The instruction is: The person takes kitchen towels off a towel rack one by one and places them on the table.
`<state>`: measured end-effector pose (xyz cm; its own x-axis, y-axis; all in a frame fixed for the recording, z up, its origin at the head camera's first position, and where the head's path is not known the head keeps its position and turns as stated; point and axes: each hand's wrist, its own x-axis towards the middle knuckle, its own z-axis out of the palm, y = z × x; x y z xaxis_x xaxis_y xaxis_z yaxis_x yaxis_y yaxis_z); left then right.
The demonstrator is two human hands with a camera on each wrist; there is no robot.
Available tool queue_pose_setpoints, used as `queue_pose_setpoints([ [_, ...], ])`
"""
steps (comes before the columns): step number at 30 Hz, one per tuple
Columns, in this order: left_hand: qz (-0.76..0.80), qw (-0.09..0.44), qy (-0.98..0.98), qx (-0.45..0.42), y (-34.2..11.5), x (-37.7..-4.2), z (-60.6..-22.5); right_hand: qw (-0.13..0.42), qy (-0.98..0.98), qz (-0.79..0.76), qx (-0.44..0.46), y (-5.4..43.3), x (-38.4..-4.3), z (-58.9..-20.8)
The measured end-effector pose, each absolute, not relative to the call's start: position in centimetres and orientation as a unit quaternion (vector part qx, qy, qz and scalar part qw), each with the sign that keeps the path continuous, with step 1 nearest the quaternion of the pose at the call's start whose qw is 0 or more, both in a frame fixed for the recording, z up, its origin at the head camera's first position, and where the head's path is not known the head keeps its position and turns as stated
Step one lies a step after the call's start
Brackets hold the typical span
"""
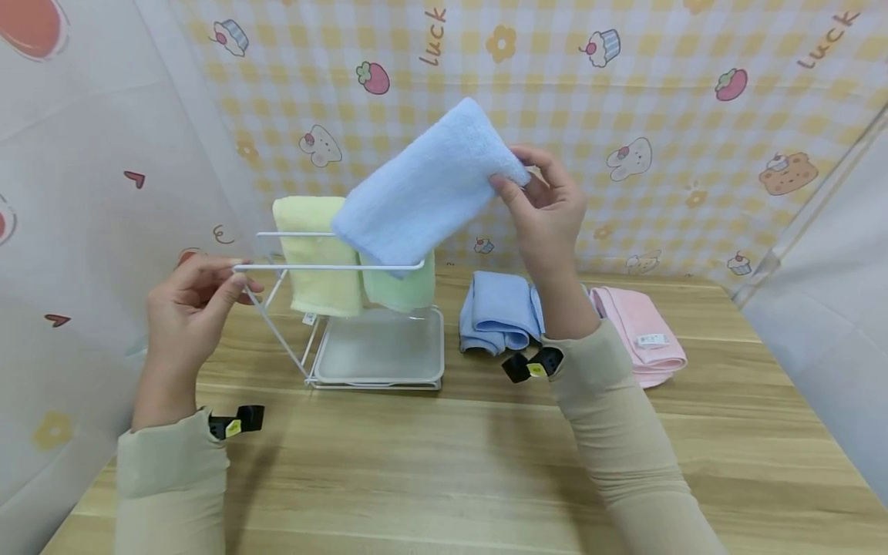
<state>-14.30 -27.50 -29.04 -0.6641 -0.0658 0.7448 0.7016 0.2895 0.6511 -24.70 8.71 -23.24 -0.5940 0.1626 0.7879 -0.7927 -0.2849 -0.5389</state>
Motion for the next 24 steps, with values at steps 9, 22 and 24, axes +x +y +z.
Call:
queue_pose_setpoints([
  [9,-0.567,0.345,-0.714,-0.224,-27.5,-14.5,-29.3,0.336,-0.491,0.753,0.281,9.9,-24.2,-23.3],
  [22,-0.565,0.347,-0.716,-0.219,-27.6,-14.4,-29.4,0.360,-0.459,0.778,0.233,11.7,-24.0,-23.8],
  [24,-0.560,0.350,-0.720,-0.216,-27.5,-14.4,-29.4,0.364,-0.461,0.777,0.228,11.9,-24.0,-23.9],
])
